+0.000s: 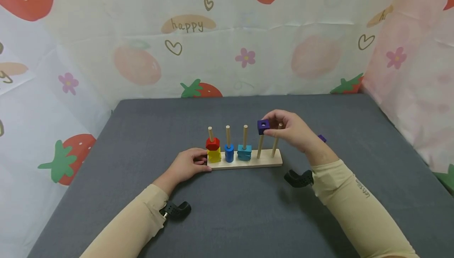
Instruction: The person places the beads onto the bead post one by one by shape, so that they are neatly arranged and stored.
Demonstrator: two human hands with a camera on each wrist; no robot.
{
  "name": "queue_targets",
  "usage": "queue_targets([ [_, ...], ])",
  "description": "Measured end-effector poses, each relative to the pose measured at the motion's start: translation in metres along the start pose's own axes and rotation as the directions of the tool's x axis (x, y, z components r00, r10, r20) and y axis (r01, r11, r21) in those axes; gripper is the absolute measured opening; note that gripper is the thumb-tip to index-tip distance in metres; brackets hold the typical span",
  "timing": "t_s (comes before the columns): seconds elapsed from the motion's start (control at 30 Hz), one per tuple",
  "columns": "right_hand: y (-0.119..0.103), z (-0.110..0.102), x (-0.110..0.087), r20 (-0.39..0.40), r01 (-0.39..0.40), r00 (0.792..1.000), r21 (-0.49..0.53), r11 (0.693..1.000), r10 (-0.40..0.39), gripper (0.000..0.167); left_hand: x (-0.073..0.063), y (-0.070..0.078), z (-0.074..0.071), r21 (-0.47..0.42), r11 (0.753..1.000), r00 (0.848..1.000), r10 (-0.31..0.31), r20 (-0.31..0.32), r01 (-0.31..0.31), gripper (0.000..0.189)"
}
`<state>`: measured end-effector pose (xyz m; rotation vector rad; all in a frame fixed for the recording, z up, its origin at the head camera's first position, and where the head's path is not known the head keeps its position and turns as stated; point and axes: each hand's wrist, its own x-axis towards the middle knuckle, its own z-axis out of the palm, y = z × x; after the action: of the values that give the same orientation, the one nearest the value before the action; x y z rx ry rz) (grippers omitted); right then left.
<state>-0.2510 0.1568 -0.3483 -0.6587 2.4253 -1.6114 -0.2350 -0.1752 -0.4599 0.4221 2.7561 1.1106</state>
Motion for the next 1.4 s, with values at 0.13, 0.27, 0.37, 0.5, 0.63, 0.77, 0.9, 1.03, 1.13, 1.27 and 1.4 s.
queue_targets([
  [0.13, 0.006, 0.002, 0.001, -0.001, -0.011, 1.000, -0.012, 1.000, 0.011, 0.026, 0.000, -0.002, 0.001, -0.002, 1.000, 1.000, -0.006, -0.001, 0.006, 0.056],
  [0.27, 0.012, 0.003, 0.001, 0.007, -0.038, 0.999, -0.011, 0.999, 0.038, 0.027, 0.000, -0.003, 0.001, -0.005, 1.000, 1.000, -0.006, -0.004, 0.006, 0.055],
  [0.37, 0.017, 0.004, 0.001, 0.019, -0.059, 0.998, -0.003, 0.998, 0.059, 0.028, 0.000, -0.001, 0.001, -0.007, 1.000, 1.000, -0.002, -0.003, 0.002, 0.055],
  [0.5, 0.023, 0.007, 0.001, 0.028, -0.078, 0.997, 0.020, 0.997, 0.078, 0.030, -0.001, 0.000, 0.000, -0.010, 1.000, 1.000, -0.005, 0.003, 0.005, 0.057],
  [0.63, 0.032, 0.011, 0.000, 0.026, -0.113, 0.993, 0.018, 0.993, 0.113, 0.030, -0.001, -0.001, 0.001, -0.015, 1.000, 1.000, -0.008, 0.006, 0.009, 0.058],
  [0.77, 0.043, 0.016, 0.000, 0.040, -0.120, 0.992, -0.004, 0.993, 0.120, 0.025, -0.002, -0.001, 0.000, -0.006, 1.000, 1.000, -0.007, 0.002, 0.007, 0.057],
  [0.9, 0.052, 0.019, 0.001, 0.060, -0.117, 0.991, -0.016, 0.993, 0.118, 0.022, -0.001, -0.001, 0.000, -0.001, 1.000, 1.000, -0.002, -0.001, 0.002, 0.058],
  [1.03, 0.059, 0.021, 0.002, 0.081, -0.137, 0.987, -0.038, 0.990, 0.140, 0.023, -0.001, -0.001, 0.000, -0.007, 1.000, 1.000, -0.006, 0.001, 0.006, 0.058],
  [1.13, 0.062, 0.022, 0.002, 0.100, -0.149, 0.983, -0.050, 0.988, 0.154, 0.023, -0.001, -0.001, 0.001, -0.009, 1.000, 1.000, -0.017, 0.002, 0.017, 0.059],
  [1.27, 0.065, 0.024, 0.002, 0.127, -0.160, 0.978, -0.073, 0.984, 0.168, 0.024, -0.002, -0.001, 0.001, -0.011, 1.000, 1.000, -0.027, 0.002, 0.027, 0.059],
  [1.4, 0.068, 0.025, 0.003, 0.147, -0.150, 0.976, -0.098, 0.984, 0.163, 0.023, -0.002, -0.001, 0.000, -0.016, 1.000, 1.000, -0.025, -0.001, 0.025, 0.059],
])
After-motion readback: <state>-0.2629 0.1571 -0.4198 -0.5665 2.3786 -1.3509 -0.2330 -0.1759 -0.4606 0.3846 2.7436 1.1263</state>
